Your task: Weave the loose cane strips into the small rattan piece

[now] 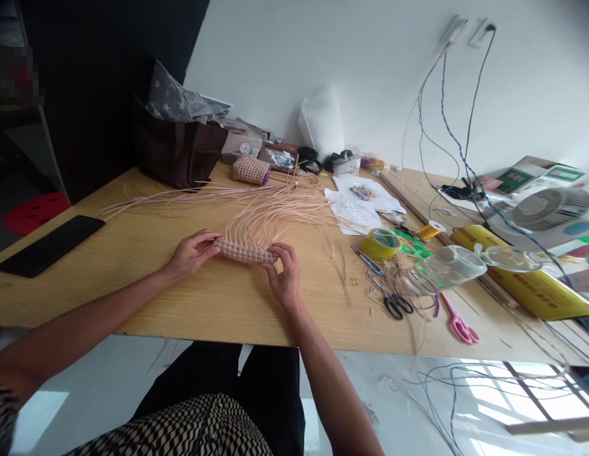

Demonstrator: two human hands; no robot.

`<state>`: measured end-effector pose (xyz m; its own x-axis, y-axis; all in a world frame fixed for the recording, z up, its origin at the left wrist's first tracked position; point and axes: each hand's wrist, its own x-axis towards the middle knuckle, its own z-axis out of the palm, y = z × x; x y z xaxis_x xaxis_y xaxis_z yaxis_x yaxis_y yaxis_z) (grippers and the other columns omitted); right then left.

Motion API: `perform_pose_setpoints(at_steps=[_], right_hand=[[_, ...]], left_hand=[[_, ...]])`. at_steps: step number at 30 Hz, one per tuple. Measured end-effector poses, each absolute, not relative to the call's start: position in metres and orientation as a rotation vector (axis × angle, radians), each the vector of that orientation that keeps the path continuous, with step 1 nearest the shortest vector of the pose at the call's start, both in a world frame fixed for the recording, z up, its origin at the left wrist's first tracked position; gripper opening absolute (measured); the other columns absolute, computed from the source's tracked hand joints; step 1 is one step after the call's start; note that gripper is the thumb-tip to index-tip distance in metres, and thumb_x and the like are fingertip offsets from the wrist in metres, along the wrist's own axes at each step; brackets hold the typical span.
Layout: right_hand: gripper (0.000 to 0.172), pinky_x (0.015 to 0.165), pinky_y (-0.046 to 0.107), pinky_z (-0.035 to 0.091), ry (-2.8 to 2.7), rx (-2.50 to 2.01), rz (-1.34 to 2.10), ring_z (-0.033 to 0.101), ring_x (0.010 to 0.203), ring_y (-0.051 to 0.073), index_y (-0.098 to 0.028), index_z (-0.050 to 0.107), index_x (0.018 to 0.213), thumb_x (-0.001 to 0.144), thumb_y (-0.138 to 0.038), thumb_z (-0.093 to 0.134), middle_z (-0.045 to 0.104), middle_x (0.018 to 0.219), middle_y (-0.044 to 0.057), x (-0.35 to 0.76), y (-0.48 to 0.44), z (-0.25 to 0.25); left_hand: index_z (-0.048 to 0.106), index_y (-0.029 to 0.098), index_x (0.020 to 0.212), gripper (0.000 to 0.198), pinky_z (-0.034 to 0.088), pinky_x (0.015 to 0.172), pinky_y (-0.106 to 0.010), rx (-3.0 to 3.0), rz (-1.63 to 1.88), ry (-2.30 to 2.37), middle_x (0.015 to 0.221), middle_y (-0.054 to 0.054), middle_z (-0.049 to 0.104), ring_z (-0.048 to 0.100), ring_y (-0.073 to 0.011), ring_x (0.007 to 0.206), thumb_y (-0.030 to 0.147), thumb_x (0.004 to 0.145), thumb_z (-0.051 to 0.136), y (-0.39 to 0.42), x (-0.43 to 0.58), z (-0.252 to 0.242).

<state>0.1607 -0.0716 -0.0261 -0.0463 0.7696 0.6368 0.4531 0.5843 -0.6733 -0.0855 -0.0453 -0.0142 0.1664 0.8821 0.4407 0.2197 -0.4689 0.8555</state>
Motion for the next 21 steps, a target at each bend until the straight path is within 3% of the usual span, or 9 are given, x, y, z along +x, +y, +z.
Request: perform_pose_setpoints(at_steps=[10, 17, 21], right_hand=[[0.026, 0.085, 0.036, 0.048, -1.665, -1.051, 0.471, 0.050, 0.109, 0.022, -0.024, 0.058, 0.103, 0.080, -0.035, 0.059, 0.052, 0.113, 0.009, 0.161, -0.070, -0.026], [0.030, 0.073, 0.032, 0.050, -1.397, -1.282, 0.639, 0.057, 0.093, 0.019, -0.018, 0.059, 0.098, 0.084, -0.042, 0.047, 0.059, 0.100, 0.010, 0.159, -0.068, -0.026], [0.034, 0.073, 0.032, 0.049, -1.350, -1.292, 0.703, 0.057, 0.092, 0.020, -0.017, 0.060, 0.097, 0.082, -0.045, 0.049, 0.062, 0.098, 0.010, 0.158, -0.068, -0.023]], left_hand=[[0.065, 0.016, 0.102, 0.031, 0.051, 0.086, -0.030, 1.889, 1.381, 1.019, 0.103, -0.008, 0.062, 0.060, -0.0163, 0.095, 0.033, 0.076, 0.064, -0.041, -0.091, -0.018], [0.068, 0.015, 0.087, 0.027, 0.048, 0.086, -0.033, 2.088, 1.302, 1.068, 0.094, -0.010, 0.066, 0.062, -0.0200, 0.089, 0.036, 0.070, 0.069, -0.040, -0.096, -0.011], [0.065, 0.016, 0.083, 0.021, 0.047, 0.083, -0.033, 2.108, 1.251, 1.018, 0.091, -0.009, 0.065, 0.061, -0.0194, 0.088, 0.035, 0.075, 0.063, -0.042, -0.097, -0.006]])
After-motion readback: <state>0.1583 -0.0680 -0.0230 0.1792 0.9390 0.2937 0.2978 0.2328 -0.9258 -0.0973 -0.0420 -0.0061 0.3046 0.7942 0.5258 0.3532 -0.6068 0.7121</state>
